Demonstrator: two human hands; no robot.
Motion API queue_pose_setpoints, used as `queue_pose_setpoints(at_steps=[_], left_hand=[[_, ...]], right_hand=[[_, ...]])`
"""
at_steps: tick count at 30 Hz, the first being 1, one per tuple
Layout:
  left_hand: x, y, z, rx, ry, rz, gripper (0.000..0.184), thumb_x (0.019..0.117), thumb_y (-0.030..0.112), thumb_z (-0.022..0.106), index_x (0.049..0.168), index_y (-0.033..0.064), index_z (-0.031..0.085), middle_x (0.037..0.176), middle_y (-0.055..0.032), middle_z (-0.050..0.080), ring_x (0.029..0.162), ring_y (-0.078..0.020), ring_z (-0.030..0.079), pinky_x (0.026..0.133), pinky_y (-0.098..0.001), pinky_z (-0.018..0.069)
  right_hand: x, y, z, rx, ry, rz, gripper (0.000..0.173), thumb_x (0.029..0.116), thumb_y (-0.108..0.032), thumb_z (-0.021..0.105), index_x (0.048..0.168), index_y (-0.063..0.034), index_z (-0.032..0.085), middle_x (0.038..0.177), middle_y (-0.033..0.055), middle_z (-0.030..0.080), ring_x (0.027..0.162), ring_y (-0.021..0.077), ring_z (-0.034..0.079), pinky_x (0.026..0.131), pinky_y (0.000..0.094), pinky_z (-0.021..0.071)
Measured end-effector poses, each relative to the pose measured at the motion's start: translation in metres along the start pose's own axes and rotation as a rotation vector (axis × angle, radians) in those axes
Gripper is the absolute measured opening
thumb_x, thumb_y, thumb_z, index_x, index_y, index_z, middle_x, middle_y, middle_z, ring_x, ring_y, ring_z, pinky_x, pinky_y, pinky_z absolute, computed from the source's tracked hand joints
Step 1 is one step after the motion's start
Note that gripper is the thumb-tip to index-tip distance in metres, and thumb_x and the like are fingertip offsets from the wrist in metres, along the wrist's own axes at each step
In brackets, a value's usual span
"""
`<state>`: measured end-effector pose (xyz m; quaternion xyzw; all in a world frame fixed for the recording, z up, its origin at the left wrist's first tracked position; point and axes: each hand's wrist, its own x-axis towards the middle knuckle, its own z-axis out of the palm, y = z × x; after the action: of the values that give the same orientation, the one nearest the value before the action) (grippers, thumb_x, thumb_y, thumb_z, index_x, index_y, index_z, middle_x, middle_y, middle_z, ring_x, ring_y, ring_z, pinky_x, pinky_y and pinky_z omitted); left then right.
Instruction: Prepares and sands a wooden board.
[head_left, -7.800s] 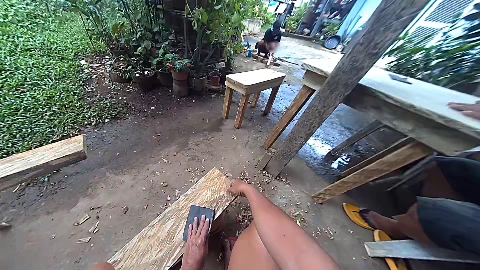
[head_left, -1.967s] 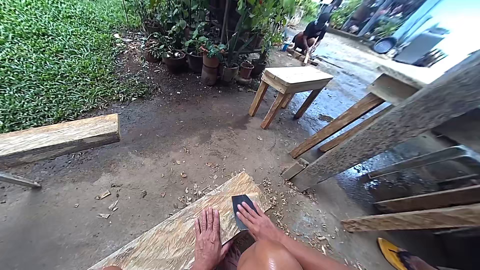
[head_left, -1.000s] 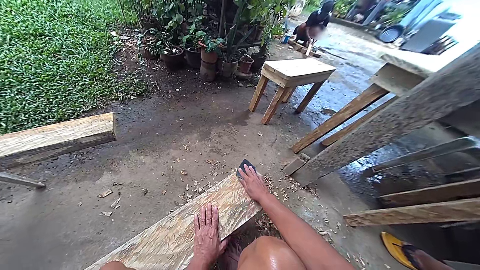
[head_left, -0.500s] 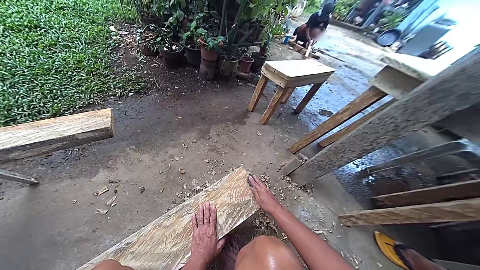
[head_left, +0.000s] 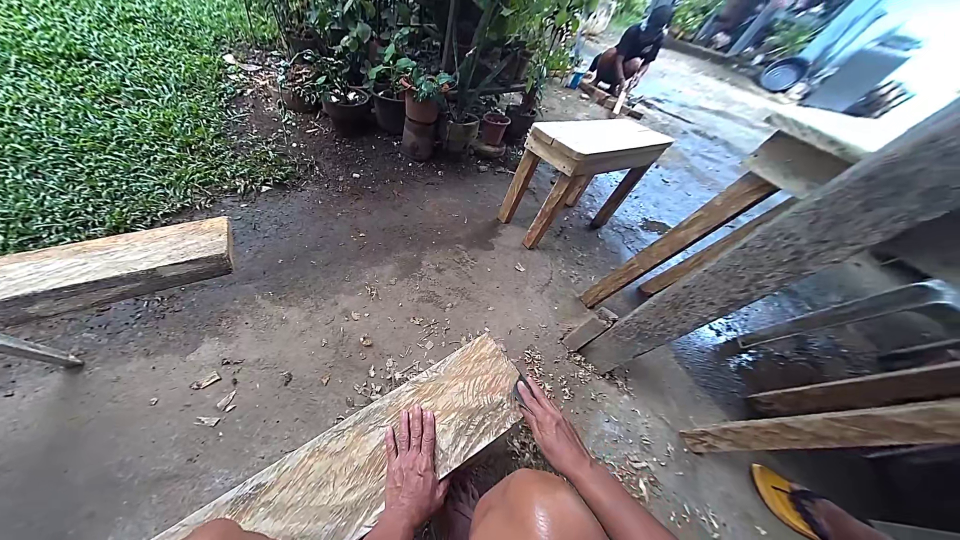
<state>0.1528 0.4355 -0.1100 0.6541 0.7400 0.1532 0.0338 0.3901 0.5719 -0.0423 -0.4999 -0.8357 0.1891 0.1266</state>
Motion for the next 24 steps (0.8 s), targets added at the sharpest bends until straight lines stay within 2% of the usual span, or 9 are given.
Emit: queue_pose_setpoints(at_steps=[4, 6, 8, 12, 14, 16, 19, 21, 24], left_hand=[[0.002, -0.001, -0.001, 0.012, 0.006, 0.000, 0.118, 0.0600, 0.054, 0.084, 0.156, -0.0012, 0.041, 0.161, -0.0263, 0.038, 0.148, -0.0494, 0.038, 0.114, -0.0719, 0.0279], [0.004, 0.000, -0.007, -0.009, -0.085, -0.026, 0.118, 0.0650, 0.052, 0.084, 0.159, -0.0006, 0.035, 0.165, -0.0260, 0.031, 0.152, -0.0475, 0.030, 0.118, -0.0710, 0.0212], [0.005, 0.000, -0.010, -0.025, -0.135, -0.036, 0.118, 0.0681, 0.052, 0.084, 0.160, -0.0003, 0.032, 0.166, -0.0257, 0.027, 0.154, -0.0467, 0.026, 0.119, -0.0706, 0.0183], [0.002, 0.000, -0.006, -0.038, -0.058, -0.019, 0.117, 0.0635, 0.052, 0.086, 0.157, -0.0007, 0.038, 0.164, -0.0251, 0.033, 0.151, -0.0469, 0.032, 0.117, -0.0711, 0.0229], [0.001, 0.000, -0.004, -0.028, -0.033, -0.010, 0.119, 0.0611, 0.052, 0.086, 0.157, -0.0008, 0.040, 0.163, -0.0249, 0.035, 0.150, -0.0470, 0.035, 0.117, -0.0710, 0.0249], [0.000, 0.000, -0.004, -0.021, -0.040, -0.007, 0.120, 0.0613, 0.053, 0.086, 0.158, -0.0005, 0.038, 0.164, -0.0250, 0.034, 0.150, -0.0470, 0.034, 0.117, -0.0707, 0.0248], [0.000, 0.001, -0.001, 0.007, -0.006, -0.004, 0.121, 0.0589, 0.055, 0.086, 0.157, 0.0008, 0.040, 0.163, -0.0250, 0.036, 0.150, -0.0469, 0.035, 0.115, -0.0711, 0.0269], [0.001, 0.000, 0.001, 0.009, 0.014, -0.004, 0.121, 0.0581, 0.056, 0.085, 0.156, 0.0009, 0.041, 0.162, -0.0251, 0.037, 0.149, -0.0475, 0.037, 0.114, -0.0714, 0.0287], [0.001, 0.000, -0.001, -0.009, -0.005, -0.009, 0.120, 0.0602, 0.055, 0.085, 0.157, 0.0005, 0.040, 0.163, -0.0252, 0.036, 0.149, -0.0476, 0.035, 0.115, -0.0715, 0.0270]], right_hand=[[0.054, -0.021, -0.004, -0.040, -0.190, 0.105, 0.052, 0.1095, -0.021, 0.041, 0.159, -0.0057, 0.034, 0.166, 0.0216, 0.027, 0.149, 0.0385, 0.038, 0.121, 0.0485, 0.0322], [0.095, -0.038, -0.007, -0.041, -0.311, 0.154, 0.054, 0.1114, -0.026, 0.035, 0.161, -0.0078, 0.027, 0.168, 0.0195, 0.021, 0.152, 0.0360, 0.032, 0.123, 0.0489, 0.0284], [0.123, -0.050, -0.007, -0.038, -0.371, 0.184, 0.054, 0.1120, -0.026, 0.033, 0.162, -0.0088, 0.024, 0.169, 0.0186, 0.018, 0.154, 0.0342, 0.028, 0.124, 0.0482, 0.0256], [0.107, -0.041, -0.004, -0.105, -0.340, 0.121, 0.054, 0.1116, -0.028, 0.034, 0.162, -0.0099, 0.025, 0.170, 0.0179, 0.016, 0.155, 0.0358, 0.025, 0.125, 0.0479, 0.0226], [0.073, -0.025, -0.001, -0.137, -0.248, 0.054, 0.053, 0.1099, -0.026, 0.040, 0.160, -0.0097, 0.032, 0.169, 0.0200, 0.021, 0.153, 0.0408, 0.028, 0.124, 0.0535, 0.0234], [0.032, -0.010, 0.004, -0.158, -0.096, -0.031, 0.051, 0.1056, -0.019, 0.049, 0.155, -0.0075, 0.044, 0.164, 0.0232, 0.031, 0.149, 0.0485, 0.033, 0.120, 0.0632, 0.0260], [-0.016, 0.007, 0.016, -0.244, 0.107, -0.163, 0.053, 0.0922, -0.009, 0.060, 0.145, -0.0071, 0.058, 0.156, 0.0237, 0.044, 0.141, 0.0592, 0.038, 0.110, 0.0784, 0.0267], [-0.026, 0.007, 0.022, -0.300, 0.149, -0.184, 0.053, 0.0898, -0.008, 0.061, 0.143, -0.0090, 0.060, 0.155, 0.0208, 0.047, 0.141, 0.0588, 0.038, 0.108, 0.0820, 0.0234], [-0.001, 0.001, 0.025, -0.321, 0.149, -0.193, 0.049, 0.0948, -0.014, 0.058, 0.143, -0.0109, 0.060, 0.155, 0.0183, 0.048, 0.143, 0.0549, 0.038, 0.108, 0.0829, 0.0204]])
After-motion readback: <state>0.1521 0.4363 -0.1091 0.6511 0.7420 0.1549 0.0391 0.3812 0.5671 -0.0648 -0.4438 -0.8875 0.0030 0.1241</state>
